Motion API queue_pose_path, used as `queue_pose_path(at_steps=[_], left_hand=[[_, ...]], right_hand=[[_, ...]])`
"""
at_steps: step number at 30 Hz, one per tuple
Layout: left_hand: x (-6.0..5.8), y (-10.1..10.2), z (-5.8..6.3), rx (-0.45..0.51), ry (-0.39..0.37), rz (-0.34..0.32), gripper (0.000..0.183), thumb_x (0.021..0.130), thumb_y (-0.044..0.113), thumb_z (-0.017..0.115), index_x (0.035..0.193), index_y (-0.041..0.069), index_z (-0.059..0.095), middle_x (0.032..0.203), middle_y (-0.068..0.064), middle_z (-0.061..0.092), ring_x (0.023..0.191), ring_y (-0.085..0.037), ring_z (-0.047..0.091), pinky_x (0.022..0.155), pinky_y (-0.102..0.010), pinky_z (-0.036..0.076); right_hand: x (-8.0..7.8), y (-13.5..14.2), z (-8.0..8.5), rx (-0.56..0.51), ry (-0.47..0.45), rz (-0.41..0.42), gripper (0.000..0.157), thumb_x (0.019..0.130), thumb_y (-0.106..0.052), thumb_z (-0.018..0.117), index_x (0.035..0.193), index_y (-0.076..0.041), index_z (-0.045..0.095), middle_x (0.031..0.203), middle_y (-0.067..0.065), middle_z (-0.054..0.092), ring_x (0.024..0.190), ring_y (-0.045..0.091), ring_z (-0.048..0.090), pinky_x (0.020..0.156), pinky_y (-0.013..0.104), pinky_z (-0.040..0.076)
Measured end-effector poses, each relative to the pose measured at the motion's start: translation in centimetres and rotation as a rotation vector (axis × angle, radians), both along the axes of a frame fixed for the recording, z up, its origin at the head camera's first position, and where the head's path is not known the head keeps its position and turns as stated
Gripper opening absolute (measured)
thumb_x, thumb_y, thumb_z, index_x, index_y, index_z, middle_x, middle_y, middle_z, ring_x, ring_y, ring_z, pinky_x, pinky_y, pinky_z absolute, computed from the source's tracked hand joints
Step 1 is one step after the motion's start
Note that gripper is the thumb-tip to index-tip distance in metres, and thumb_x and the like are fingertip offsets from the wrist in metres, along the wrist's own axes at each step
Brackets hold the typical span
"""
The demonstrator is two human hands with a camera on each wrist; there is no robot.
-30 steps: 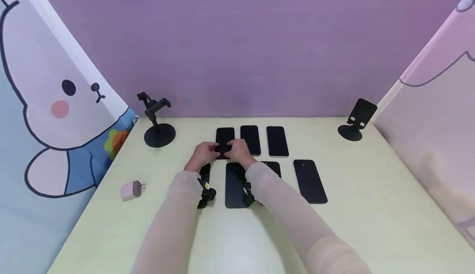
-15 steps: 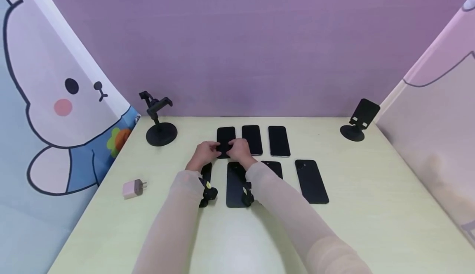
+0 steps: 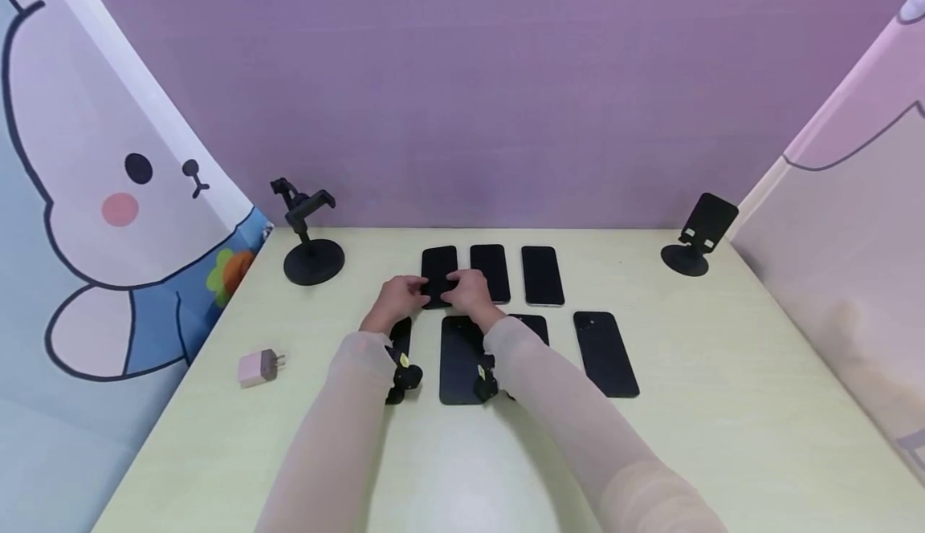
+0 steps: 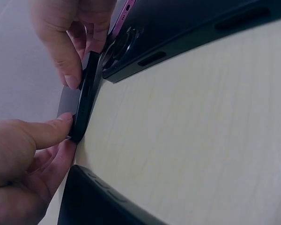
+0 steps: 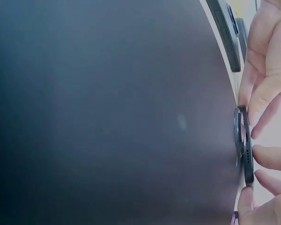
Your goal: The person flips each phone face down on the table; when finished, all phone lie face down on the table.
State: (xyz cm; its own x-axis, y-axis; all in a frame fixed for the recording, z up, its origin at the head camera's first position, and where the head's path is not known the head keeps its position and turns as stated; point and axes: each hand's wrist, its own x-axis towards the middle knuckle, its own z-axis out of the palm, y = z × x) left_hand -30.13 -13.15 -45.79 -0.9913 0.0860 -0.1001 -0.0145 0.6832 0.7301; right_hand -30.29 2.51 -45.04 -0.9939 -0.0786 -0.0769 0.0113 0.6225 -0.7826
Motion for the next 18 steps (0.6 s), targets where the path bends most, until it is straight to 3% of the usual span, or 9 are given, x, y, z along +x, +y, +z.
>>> queue_pose_path(at_steps=[11,18], left_hand=[[-0.2,0.1,-0.1,-0.011,0.031,-0.021,0.039,0.092,0.010,0.067,0.129,0.000,0.062,0.111,-0.016,0.064,0.103,-0.028,0.058,0.088,-0.040,0.047],[-0.3,0.4,-0.2,0.003,0.025,-0.024,0.038,0.093,0.012,0.064,0.129,-0.001,0.061,0.122,-0.020,0.061,0.112,-0.031,0.057,0.092,-0.042,0.046]], right_hand=[[0.1,0.3,0.3,-0.038,-0.017,0.001,0.041,0.088,-0.006,0.073,0.127,-0.004,0.064,0.134,0.014,0.055,0.123,0.029,0.050,0.092,0.038,0.048],[-0.2,1.1,0.2,-0.185,-0.064,-0.014,0.039,0.089,-0.004,0.070,0.128,-0.005,0.064,0.131,0.013,0.058,0.119,0.028,0.054,0.089,0.037,0.049]])
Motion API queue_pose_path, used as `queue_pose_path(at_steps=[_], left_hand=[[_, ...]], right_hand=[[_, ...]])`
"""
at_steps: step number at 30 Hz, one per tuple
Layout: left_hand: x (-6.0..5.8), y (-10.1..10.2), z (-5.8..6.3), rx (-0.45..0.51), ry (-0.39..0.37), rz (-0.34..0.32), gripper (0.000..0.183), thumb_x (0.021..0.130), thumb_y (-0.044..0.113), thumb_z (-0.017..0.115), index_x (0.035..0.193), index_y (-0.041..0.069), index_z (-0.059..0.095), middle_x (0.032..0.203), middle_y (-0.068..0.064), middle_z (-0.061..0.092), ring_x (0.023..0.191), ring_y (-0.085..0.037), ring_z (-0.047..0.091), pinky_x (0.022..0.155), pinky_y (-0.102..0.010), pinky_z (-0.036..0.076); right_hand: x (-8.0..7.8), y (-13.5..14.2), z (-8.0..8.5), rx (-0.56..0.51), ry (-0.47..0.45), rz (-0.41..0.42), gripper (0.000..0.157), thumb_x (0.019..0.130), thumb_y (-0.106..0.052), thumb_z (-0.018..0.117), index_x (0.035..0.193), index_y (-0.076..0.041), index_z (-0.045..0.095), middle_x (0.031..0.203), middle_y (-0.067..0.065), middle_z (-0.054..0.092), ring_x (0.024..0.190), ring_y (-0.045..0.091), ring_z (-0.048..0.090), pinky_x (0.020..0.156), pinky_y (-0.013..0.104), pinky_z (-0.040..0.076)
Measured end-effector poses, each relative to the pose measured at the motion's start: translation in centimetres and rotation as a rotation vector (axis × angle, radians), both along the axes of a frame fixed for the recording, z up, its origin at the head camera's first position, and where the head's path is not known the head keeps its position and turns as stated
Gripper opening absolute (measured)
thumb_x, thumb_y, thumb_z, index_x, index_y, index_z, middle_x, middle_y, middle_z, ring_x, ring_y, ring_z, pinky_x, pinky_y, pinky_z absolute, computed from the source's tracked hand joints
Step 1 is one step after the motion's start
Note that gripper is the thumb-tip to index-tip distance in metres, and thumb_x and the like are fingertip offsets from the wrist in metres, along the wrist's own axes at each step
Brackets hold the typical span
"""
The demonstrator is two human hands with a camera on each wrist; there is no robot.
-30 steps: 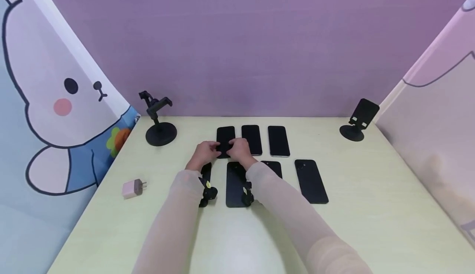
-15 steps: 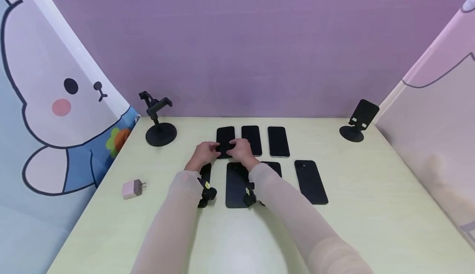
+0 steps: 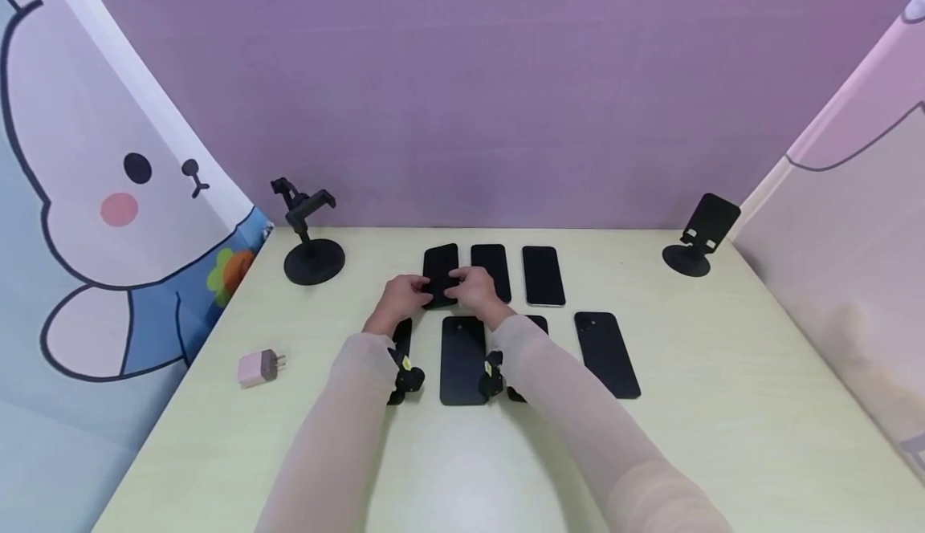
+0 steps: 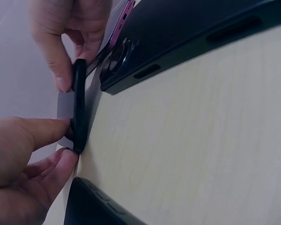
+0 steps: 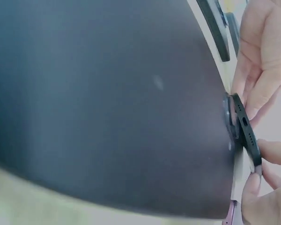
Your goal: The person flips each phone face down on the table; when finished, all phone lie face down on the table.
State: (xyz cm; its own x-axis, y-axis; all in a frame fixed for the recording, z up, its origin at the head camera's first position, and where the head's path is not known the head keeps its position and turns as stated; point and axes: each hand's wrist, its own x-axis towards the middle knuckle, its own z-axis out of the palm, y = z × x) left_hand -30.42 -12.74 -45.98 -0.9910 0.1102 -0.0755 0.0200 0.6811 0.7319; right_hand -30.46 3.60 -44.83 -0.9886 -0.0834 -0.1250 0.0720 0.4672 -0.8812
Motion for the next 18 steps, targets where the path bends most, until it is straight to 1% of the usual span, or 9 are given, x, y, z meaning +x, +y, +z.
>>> queue_pose_path(at_steps=[3,6,10,15,18], left_hand=[[0.1,0.1,0.1,-0.012,0.008,-0.008,0.039,0.095,0.014,0.063,0.130,-0.002,0.060,0.124,-0.022,0.060,0.114,-0.032,0.056,0.093,-0.042,0.047],[0.0,0.3,0.1,-0.016,0.012,-0.017,0.040,0.096,0.017,0.062,0.131,-0.001,0.059,0.126,-0.022,0.060,0.115,-0.032,0.056,0.093,-0.042,0.046],[-0.1,0.7,0.0,0.005,-0.004,-0.012,0.041,0.097,0.022,0.062,0.133,0.003,0.060,0.127,-0.021,0.059,0.117,-0.031,0.056,0.094,-0.043,0.046],[0.1,0.9,-0.1,0.075,-0.001,0.001,0.043,0.095,0.025,0.062,0.135,0.008,0.060,0.128,-0.019,0.059,0.116,-0.030,0.057,0.092,-0.042,0.047],[0.3,0.8,0.1,0.149,-0.001,0.002,0.043,0.096,0.024,0.061,0.137,0.010,0.058,0.127,-0.017,0.060,0.112,-0.028,0.059,0.088,-0.041,0.048]], right_hand=[[-0.2,0.2,0.1,-0.073,0.003,0.003,0.039,0.090,-0.002,0.069,0.128,-0.003,0.064,0.131,0.014,0.058,0.123,0.028,0.051,0.092,0.036,0.048],[-0.3,0.4,0.2,-0.157,-0.004,0.009,0.039,0.090,0.000,0.067,0.128,-0.002,0.063,0.130,0.016,0.058,0.123,0.029,0.051,0.093,0.037,0.048],[-0.3,0.8,0.4,-0.290,-0.032,0.019,0.040,0.090,0.003,0.066,0.129,0.000,0.062,0.130,0.017,0.057,0.122,0.030,0.051,0.095,0.037,0.046],[-0.2,1.3,0.4,-0.452,-0.062,0.036,0.041,0.093,0.003,0.062,0.133,0.001,0.058,0.131,0.018,0.054,0.120,0.029,0.052,0.097,0.036,0.044],[-0.2,1.3,0.4,-0.505,-0.061,0.046,0.040,0.094,0.003,0.060,0.134,0.002,0.056,0.129,0.018,0.055,0.117,0.029,0.055,0.096,0.035,0.045]])
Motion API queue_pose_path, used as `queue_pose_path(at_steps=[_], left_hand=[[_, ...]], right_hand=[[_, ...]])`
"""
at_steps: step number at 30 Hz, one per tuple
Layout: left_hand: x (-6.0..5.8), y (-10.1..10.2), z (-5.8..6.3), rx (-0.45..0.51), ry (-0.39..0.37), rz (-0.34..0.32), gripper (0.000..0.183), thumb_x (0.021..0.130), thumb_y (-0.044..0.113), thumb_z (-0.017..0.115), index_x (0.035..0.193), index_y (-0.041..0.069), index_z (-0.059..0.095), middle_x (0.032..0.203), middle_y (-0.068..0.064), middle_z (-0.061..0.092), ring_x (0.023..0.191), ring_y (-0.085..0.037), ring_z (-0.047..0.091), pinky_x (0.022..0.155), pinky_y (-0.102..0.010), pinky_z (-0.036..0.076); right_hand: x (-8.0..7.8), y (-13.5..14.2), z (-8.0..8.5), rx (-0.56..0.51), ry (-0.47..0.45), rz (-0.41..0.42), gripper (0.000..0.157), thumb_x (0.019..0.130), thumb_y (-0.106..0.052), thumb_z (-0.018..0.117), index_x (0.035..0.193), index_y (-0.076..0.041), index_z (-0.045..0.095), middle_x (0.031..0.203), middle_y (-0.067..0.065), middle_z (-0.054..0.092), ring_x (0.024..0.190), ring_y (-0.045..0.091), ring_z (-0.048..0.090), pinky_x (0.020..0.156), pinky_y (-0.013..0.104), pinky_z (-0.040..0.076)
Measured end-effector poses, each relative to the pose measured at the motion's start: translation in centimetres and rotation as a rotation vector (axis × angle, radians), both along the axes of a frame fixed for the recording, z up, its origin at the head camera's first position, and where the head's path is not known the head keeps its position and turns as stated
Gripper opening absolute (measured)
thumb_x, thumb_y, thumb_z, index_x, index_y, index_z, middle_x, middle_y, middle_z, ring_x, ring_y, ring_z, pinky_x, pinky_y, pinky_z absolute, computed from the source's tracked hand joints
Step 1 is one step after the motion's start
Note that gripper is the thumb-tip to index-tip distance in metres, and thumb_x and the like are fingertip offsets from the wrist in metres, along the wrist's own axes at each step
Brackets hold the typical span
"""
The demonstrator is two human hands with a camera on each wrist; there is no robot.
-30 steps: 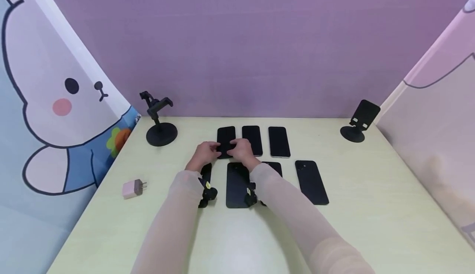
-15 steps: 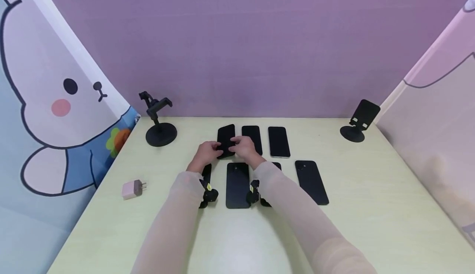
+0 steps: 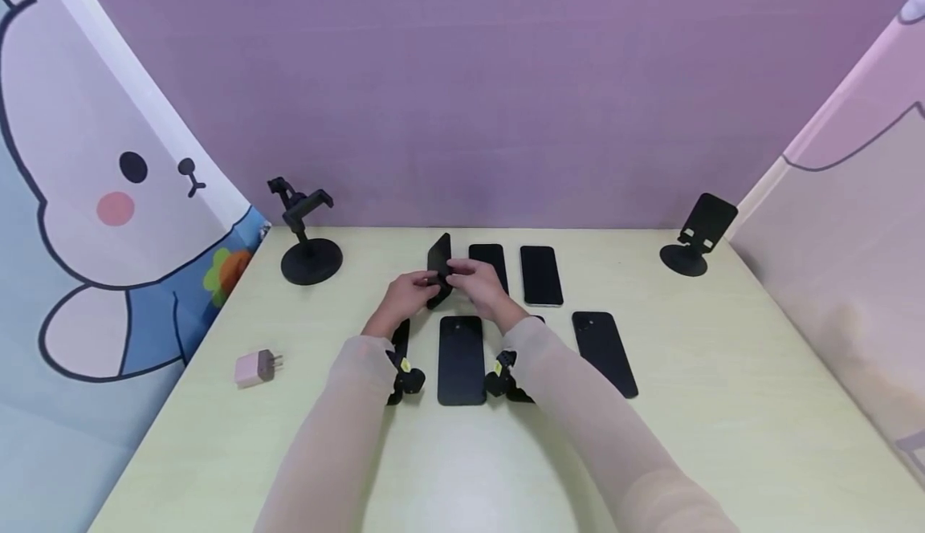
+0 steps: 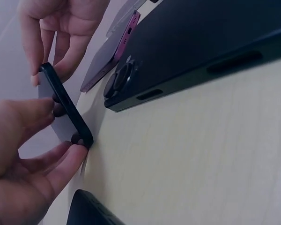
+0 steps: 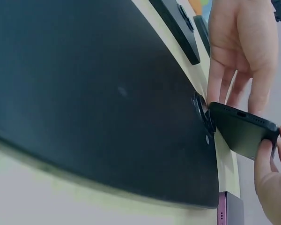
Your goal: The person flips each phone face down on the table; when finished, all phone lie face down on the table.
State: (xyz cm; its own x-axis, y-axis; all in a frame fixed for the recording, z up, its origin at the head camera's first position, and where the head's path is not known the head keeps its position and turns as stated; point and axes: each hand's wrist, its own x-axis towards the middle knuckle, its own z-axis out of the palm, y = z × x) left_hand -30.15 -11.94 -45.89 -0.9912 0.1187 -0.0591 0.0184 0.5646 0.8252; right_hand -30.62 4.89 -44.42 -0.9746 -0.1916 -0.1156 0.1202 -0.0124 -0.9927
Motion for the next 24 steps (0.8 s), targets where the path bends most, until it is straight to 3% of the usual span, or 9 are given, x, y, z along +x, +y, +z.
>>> queue_pose_path(at_steps=[8,15,24], left_hand=[[0.4,-0.1,0.2,0.205,-0.021,0.010,0.042,0.100,0.020,0.057,0.141,0.011,0.054,0.131,-0.018,0.056,0.104,-0.026,0.063,0.083,-0.034,0.053],[0.3,0.0,-0.1,0.419,-0.020,0.017,0.040,0.101,0.014,0.056,0.140,0.008,0.054,0.130,-0.021,0.056,0.102,-0.029,0.063,0.083,-0.039,0.054],[0.3,-0.1,-0.1,0.500,-0.041,0.020,0.042,0.100,0.018,0.058,0.141,0.009,0.053,0.122,-0.020,0.060,0.095,-0.028,0.066,0.083,-0.041,0.054]], right_hand=[[-0.2,-0.8,0.0,-0.111,0.006,-0.011,0.036,0.095,0.007,0.057,0.131,0.007,0.056,0.127,0.022,0.057,0.115,0.030,0.057,0.091,0.031,0.049],[-0.1,-1.2,0.2,-0.145,0.024,-0.025,0.034,0.094,0.010,0.055,0.128,0.010,0.056,0.126,0.024,0.058,0.109,0.030,0.060,0.089,0.033,0.050],[0.1,-1.3,0.0,-0.069,0.024,0.021,0.040,0.093,0.010,0.057,0.133,0.007,0.054,0.127,0.023,0.058,0.110,0.032,0.060,0.091,0.038,0.050]])
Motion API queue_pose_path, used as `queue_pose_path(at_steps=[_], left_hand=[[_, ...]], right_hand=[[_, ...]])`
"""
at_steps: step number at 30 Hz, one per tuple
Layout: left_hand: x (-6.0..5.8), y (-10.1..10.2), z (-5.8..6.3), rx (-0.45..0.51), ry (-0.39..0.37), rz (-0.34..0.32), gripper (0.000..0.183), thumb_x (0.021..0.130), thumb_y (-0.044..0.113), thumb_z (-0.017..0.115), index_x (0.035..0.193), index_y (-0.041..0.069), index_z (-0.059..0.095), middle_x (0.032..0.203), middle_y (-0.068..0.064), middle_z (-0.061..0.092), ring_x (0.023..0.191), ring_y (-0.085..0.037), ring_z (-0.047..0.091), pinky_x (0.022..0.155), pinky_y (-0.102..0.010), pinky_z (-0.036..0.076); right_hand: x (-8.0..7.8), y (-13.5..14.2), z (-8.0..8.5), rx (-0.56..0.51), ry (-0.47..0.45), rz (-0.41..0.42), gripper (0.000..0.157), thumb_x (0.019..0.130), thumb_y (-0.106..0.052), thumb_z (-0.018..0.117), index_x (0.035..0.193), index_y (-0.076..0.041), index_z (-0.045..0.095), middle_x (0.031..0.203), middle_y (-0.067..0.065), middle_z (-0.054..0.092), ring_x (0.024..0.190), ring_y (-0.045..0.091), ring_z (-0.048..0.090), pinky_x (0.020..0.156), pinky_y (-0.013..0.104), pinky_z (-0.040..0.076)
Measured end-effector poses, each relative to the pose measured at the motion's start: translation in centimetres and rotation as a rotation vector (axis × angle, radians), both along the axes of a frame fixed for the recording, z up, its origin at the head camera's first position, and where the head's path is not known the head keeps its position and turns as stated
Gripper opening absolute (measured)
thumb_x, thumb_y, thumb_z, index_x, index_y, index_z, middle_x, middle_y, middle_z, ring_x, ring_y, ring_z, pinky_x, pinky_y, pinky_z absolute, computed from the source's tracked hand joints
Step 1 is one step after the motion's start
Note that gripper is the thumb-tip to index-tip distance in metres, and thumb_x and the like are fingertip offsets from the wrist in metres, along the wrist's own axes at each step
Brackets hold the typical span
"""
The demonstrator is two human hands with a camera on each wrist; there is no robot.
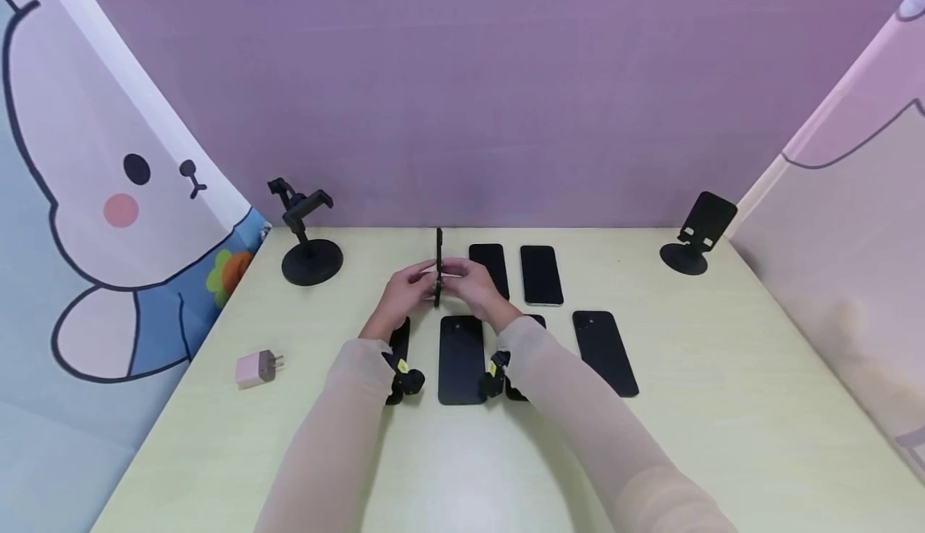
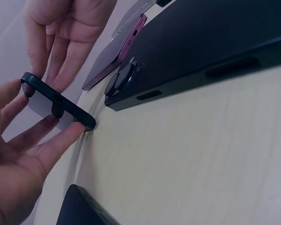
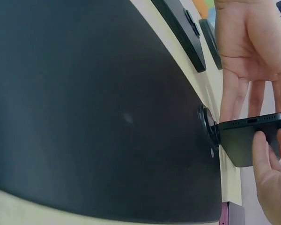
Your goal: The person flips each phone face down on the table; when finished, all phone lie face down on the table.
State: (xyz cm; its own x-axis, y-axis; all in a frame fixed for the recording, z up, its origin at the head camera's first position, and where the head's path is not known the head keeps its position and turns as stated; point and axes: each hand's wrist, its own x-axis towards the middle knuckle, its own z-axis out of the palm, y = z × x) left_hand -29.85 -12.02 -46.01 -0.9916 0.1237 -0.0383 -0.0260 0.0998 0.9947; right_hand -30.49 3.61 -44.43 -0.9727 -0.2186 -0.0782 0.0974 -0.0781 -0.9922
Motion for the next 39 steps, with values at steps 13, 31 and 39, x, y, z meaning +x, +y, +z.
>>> queue_pose_path(at_steps=[13,31,39], left_hand=[[-0.1,-0.5,0.2,0.049,0.025,0.033,0.041,0.101,0.006,0.052,0.141,0.002,0.050,0.134,-0.023,0.052,0.117,-0.035,0.056,0.085,-0.040,0.053],[-0.3,-1.9,0.5,-0.587,0.133,0.051,0.041,0.091,0.012,0.068,0.129,-0.002,0.061,0.124,-0.021,0.062,0.103,-0.030,0.065,0.082,-0.037,0.053],[-0.6,-2.1,0.4,-0.723,0.138,0.050,0.041,0.091,0.014,0.070,0.127,-0.005,0.062,0.123,-0.020,0.062,0.114,-0.032,0.058,0.095,-0.043,0.046]], right_hand=[[0.5,0.1,-0.2,0.284,0.008,0.100,0.043,0.097,-0.003,0.059,0.138,0.000,0.051,0.139,0.022,0.048,0.123,0.033,0.051,0.090,0.038,0.050],[0.1,-0.3,-0.6,0.693,0.129,0.076,0.043,0.090,-0.015,0.071,0.131,-0.006,0.062,0.120,0.017,0.060,0.107,0.029,0.057,0.088,0.038,0.048],[-0.3,-1.5,-0.8,0.790,0.184,0.037,0.045,0.085,-0.015,0.076,0.127,-0.005,0.064,0.111,0.014,0.065,0.101,0.026,0.058,0.088,0.034,0.047]])
